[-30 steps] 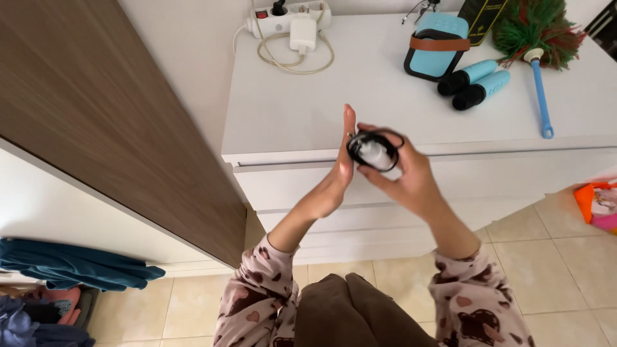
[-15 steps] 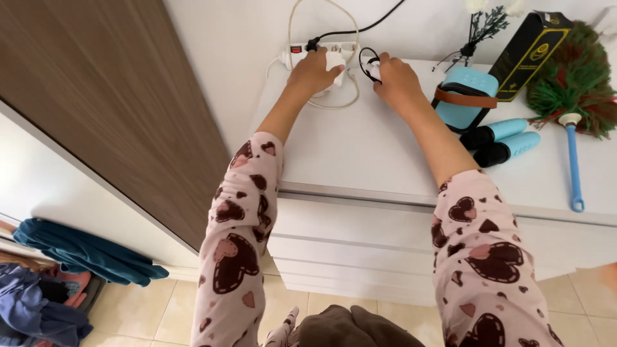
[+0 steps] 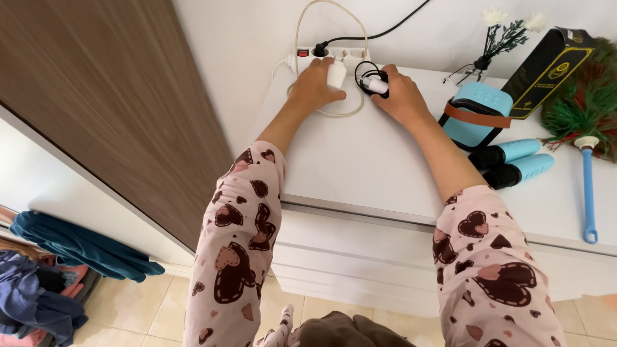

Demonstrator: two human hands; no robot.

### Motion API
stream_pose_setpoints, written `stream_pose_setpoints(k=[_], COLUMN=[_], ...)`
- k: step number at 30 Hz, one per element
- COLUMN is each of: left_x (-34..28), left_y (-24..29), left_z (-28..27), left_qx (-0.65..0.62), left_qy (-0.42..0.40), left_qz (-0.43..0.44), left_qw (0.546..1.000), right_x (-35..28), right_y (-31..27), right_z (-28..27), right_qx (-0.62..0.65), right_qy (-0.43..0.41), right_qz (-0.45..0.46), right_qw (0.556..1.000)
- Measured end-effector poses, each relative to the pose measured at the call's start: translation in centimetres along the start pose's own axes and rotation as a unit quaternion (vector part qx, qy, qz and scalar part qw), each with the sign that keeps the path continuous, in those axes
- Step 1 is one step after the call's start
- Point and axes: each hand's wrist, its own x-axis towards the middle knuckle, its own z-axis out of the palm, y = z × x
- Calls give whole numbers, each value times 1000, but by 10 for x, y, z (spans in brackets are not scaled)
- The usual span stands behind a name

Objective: The person coils a black cable and a white cable by hand, wrapping them around their respective plugs. They then place the coiled cables on a white dresser and arrange a blue massage gun, a small blue case, and a decorative box.

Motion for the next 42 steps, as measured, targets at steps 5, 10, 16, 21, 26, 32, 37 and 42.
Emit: stream_pose_setpoints(k=[5,10,16,21,26,32,37,42], left_x=[8,-28,-1,13,-11,-6,-56,-154], left_y=[-22,27,-49,-88,-53,-55,7,52], left_z=[-6,-71,-48,-46,-72,-82,-129,-173], left_qx=[-112,-346,-428,-441,-497,-594,-695,-746], left_qy=[181,216,335,230,144,153,152,183], left_qz=[80,-59,24,-104,-187,-103,-8,126], left_qw=[974,911,839,861,835,783,703,628], right_x=[0,15,23,27,20,17,11,10], right_y=[11,6,6,16,-2,13,22,19], right_z=[8,-2,1,13,-2,11,16,16], right_qx=[6,-24,-47,-4,-1,-49,-100,-54], right_qy=[15,-27,-65,-72,-116,-79,-21,-19], right_qz=[-43,-38,-55,-75,-74,-86,-104,-116], right_qw=[999,999,995,995,990,992,989,992])
